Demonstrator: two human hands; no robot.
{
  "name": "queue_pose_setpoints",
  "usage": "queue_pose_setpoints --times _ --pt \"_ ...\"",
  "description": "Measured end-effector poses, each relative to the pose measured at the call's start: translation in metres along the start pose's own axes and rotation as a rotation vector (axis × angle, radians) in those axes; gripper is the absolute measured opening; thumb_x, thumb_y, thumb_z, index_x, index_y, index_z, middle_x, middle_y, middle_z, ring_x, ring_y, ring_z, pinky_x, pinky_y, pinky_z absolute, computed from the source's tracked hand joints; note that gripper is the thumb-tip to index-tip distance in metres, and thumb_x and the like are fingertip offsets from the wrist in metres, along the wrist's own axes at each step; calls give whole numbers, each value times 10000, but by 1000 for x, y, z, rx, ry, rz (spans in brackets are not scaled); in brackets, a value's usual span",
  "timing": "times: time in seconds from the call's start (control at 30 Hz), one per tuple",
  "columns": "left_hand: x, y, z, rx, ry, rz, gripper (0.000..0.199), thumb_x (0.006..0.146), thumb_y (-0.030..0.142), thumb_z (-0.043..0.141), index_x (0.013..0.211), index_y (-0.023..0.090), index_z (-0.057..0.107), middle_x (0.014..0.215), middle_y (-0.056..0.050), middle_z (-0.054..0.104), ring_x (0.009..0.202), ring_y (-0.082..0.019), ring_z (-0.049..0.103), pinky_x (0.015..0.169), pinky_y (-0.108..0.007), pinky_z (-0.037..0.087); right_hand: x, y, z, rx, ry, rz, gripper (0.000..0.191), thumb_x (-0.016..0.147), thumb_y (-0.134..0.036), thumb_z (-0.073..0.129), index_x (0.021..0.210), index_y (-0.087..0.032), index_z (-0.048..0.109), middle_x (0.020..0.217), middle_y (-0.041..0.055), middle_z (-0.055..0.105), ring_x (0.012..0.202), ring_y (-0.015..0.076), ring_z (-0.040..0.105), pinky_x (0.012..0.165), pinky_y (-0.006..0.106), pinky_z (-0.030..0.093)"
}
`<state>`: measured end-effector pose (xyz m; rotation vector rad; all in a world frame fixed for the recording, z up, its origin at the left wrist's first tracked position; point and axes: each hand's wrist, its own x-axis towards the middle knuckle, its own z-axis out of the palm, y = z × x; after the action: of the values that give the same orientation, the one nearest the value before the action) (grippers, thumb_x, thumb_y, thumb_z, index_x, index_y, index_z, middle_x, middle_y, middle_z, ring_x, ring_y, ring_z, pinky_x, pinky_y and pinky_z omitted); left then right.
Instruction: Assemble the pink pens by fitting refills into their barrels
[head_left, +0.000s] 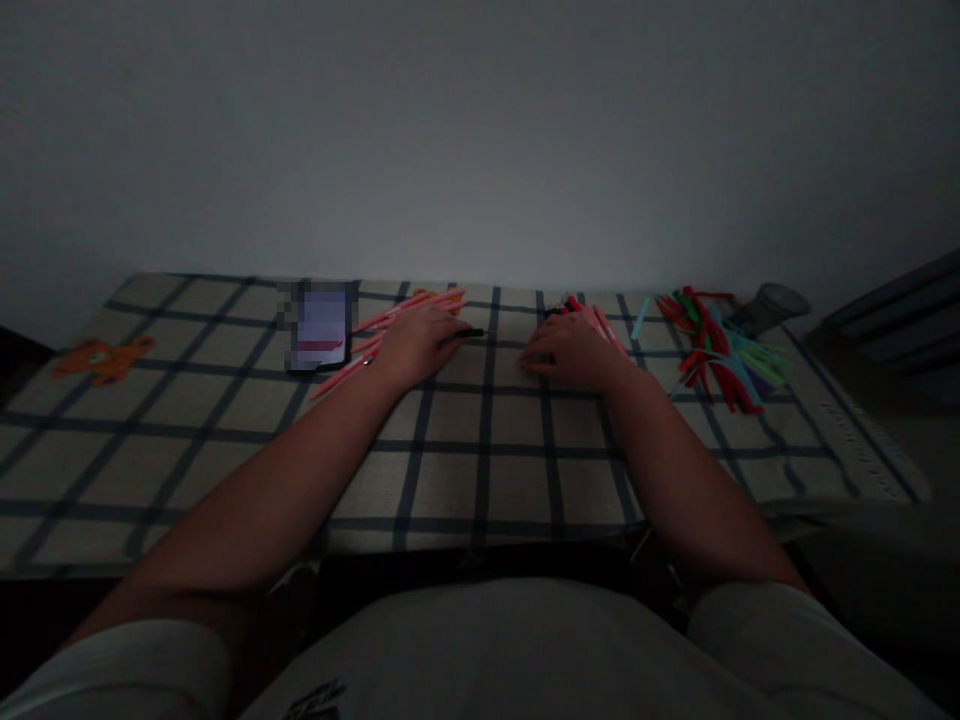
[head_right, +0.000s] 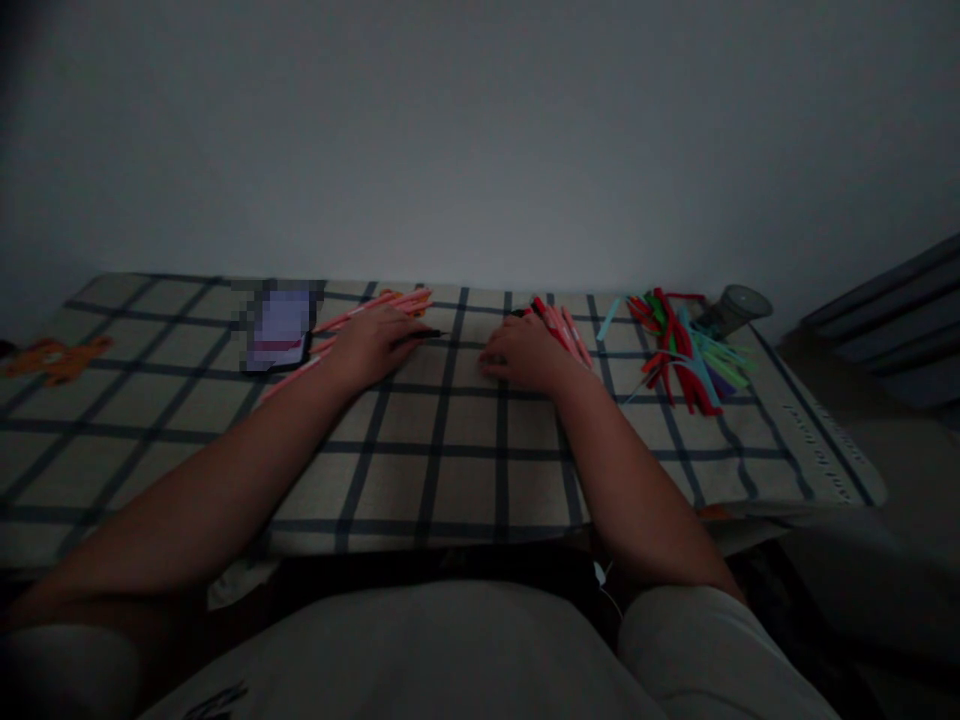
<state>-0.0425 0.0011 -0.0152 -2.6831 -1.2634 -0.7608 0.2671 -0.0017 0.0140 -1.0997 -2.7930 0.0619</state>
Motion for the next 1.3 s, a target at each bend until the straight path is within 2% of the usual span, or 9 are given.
queue_pose_setpoints --times 0.13,0.3,0.43,0.53,0.7,0.83,0.93,1.1,1.3 --pt "1 0 0 21 -17 1 281 1053 354 636 1230 273 838 1223 -82 849 1202 -262 756 1096 -462 564 2 -5 2 -8 -43 11 181 1004 -295 733 1105 -292 883 1165 67 848 1154 301 672 998 485 413" --pt "1 3 -3 26 -41 -5 299 1066 342 619 1257 251 831 1249 -91 842 1228 -262 745 1095 -452 559 1 -5 -7 -27 -99 57 313 993 -307 737 1275 -229 847 1298 135 814 1191 317 669 1020 479 424" --pt "2 5 -4 42 -63 -15 304 1078 345 609 1265 251 829 1251 -85 842 1237 -257 743 1095 -437 554 2 -4 -7 -1 -131 47 248 1027 -255 666 1157 -256 877 1210 99 836 1174 303 674 1043 484 422" --pt "2 4 -4 36 -61 4 295 1074 346 619 1258 259 832 1241 -82 846 1229 -261 746 1093 -448 554 5 -5 -3 44 -116 52 210 1012 -238 687 1090 -231 882 1175 99 839 1162 298 691 1044 472 441" --pt "1 5 -4 26 -57 32 289 1071 340 628 1253 240 830 1220 -80 848 1227 -270 744 1077 -446 562 9 -7 3 118 15 87 163 994 -242 724 1066 -208 867 1105 99 838 1059 273 721 972 420 491" --pt "3 8 -5 27 -96 54 308 1087 367 605 1265 244 824 1175 -69 850 1190 -258 750 1046 -419 569 11 -10 10 187 197 104 154 1005 -288 754 1079 -200 856 1070 108 836 1030 272 716 949 410 513" --pt "4 10 -5 27 -111 75 318 1094 369 590 1264 240 826 1144 -70 852 1137 -257 756 1007 -410 576 13 -10 18 241 319 63 165 1023 -315 752 1105 -214 853 1073 99 835 1046 265 713 961 412 529" --pt "3 12 -8 38 -76 67 318 1094 367 595 1296 257 813 1171 -61 849 1163 -261 752 990 -401 578 15 -9 27 253 408 1 161 1037 -315 737 1102 -243 865 1082 93 844 1080 271 718 983 436 546" --pt "4 14 -10 51 -95 79 322 1114 403 567 1261 268 820 1169 -46 847 1176 -233 751 1018 -377 566 16 -6 31 196 439 -2 142 1026 -319 757 1068 -236 864 1048 95 845 1042 271 721 957 441 557"
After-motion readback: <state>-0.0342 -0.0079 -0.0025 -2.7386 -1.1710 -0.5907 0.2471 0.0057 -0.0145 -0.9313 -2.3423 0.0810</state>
